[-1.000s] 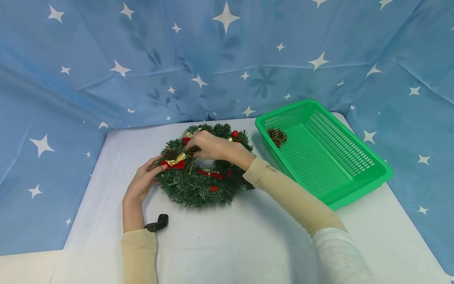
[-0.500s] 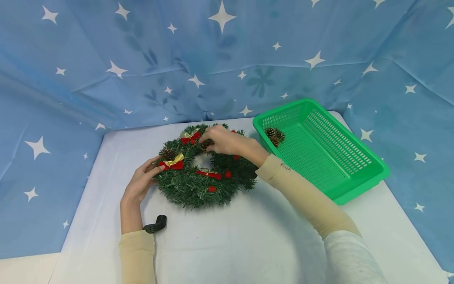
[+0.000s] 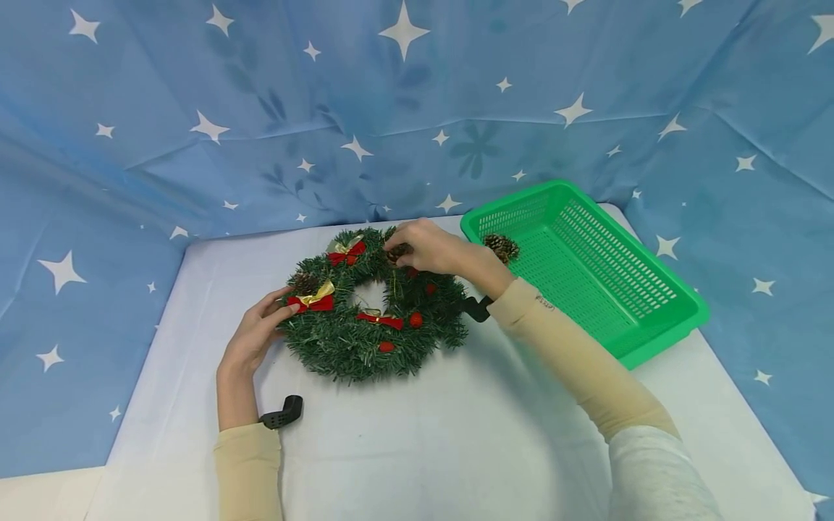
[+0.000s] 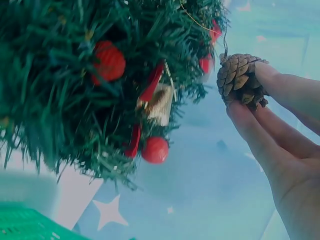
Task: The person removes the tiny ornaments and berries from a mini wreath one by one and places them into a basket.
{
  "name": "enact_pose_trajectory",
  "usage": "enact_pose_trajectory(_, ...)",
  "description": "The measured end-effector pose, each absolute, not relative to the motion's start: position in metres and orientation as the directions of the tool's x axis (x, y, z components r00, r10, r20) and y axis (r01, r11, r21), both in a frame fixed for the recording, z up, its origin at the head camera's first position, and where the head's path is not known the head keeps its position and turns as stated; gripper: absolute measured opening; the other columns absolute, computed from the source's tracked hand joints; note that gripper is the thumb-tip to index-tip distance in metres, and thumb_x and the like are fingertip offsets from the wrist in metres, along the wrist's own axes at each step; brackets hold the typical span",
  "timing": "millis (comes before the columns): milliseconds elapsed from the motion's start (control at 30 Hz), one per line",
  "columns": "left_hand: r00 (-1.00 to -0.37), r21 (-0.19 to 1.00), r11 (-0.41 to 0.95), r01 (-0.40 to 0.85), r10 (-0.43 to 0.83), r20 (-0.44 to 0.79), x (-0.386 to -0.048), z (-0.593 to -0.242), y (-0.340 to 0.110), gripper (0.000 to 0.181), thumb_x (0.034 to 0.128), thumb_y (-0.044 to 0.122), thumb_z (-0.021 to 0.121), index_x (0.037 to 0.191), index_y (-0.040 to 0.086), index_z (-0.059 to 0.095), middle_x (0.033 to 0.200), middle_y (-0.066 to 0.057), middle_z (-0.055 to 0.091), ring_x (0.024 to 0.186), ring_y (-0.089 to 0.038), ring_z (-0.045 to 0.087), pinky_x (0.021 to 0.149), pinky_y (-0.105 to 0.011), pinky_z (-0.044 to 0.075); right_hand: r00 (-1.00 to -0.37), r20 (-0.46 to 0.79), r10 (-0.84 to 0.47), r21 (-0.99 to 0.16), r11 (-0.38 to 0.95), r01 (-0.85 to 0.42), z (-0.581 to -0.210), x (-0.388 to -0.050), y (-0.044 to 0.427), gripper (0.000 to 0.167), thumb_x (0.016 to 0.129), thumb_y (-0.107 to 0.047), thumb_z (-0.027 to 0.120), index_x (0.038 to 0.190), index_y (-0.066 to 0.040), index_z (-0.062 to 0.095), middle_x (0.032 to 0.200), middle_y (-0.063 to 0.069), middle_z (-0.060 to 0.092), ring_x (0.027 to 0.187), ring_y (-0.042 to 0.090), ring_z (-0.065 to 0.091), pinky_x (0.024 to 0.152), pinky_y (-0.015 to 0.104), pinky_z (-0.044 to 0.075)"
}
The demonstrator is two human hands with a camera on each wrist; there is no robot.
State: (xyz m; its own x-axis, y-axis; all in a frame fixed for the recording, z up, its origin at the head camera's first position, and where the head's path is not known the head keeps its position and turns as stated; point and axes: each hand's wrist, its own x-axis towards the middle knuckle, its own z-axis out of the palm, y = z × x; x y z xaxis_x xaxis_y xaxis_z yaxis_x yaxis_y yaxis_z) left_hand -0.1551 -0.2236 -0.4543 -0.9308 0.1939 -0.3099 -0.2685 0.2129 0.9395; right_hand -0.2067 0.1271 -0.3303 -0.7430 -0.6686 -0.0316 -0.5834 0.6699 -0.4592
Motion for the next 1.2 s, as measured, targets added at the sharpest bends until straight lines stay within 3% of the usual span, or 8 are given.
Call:
enact_pose_trajectory(233,-0.929,0.944,0.192,-0.27,0.205,-0.307,-0.156,-0.456,-0.222,0.072,0.1058,0.035,0.06,0.165,0.012,0.025,0.17,-0.02,0.017,0.152,-0.039,0.026,0.095,-0.036,0.042,-0.764,0.024,-0.645,-0.443,0.678,-0.586,-0.328,-0.21,0.147,0.031,0.094,-0.001,0.074,0.125,0.001,0.073,0.122,0.018,0.071,0.101,0.029,0.071,0.085,0.038,0.058)
enact_pose_trajectory(567,-0.928,0.942,0.197,-0.271,0.205,-0.31,-0.156,-0.456,-0.223,0.073,0.1054,0.038,0.06,0.165,0.016,0.024,0.169,-0.017,0.023,0.145,-0.03,0.033,0.092,-0.035,0.042,-0.805,0.021,-0.593,-0.439,0.718,-0.54,-0.324,-0.21,0.172,0.033,0.094,-0.002,0.074,0.127,0.0,0.072,0.126,0.019,0.07,0.108,0.033,0.07,0.089,0.04,0.059)
enact_pose_trajectory(967,-0.927,0.946,0.184,-0.268,0.22,-0.305,-0.156,-0.453,-0.224,0.074,0.1057,0.037,0.059,0.166,0.014,0.023,0.17,-0.018,0.02,0.15,-0.035,0.029,0.101,-0.043,0.037,-0.857,0.006,-0.515,-0.444,0.767,-0.464,-0.321,-0.207,0.2,0.034,0.093,-0.001,0.074,0.127,-0.001,0.072,0.128,0.017,0.071,0.117,0.034,0.067,0.093,0.045,0.056)
enact_pose_trajectory(1200,-0.926,0.941,0.192,-0.279,0.205,-0.317,-0.156,-0.453,-0.224,0.075,0.1051,0.038,0.06,0.165,0.014,0.024,0.168,-0.019,0.025,0.146,-0.031,0.033,0.096,-0.035,0.043,-0.883,-0.003,-0.469,-0.481,0.775,-0.41,-0.319,-0.204,0.216,0.034,0.094,0.0,0.073,0.128,0.0,0.071,0.132,0.02,0.068,0.115,0.035,0.068,0.086,0.043,0.055)
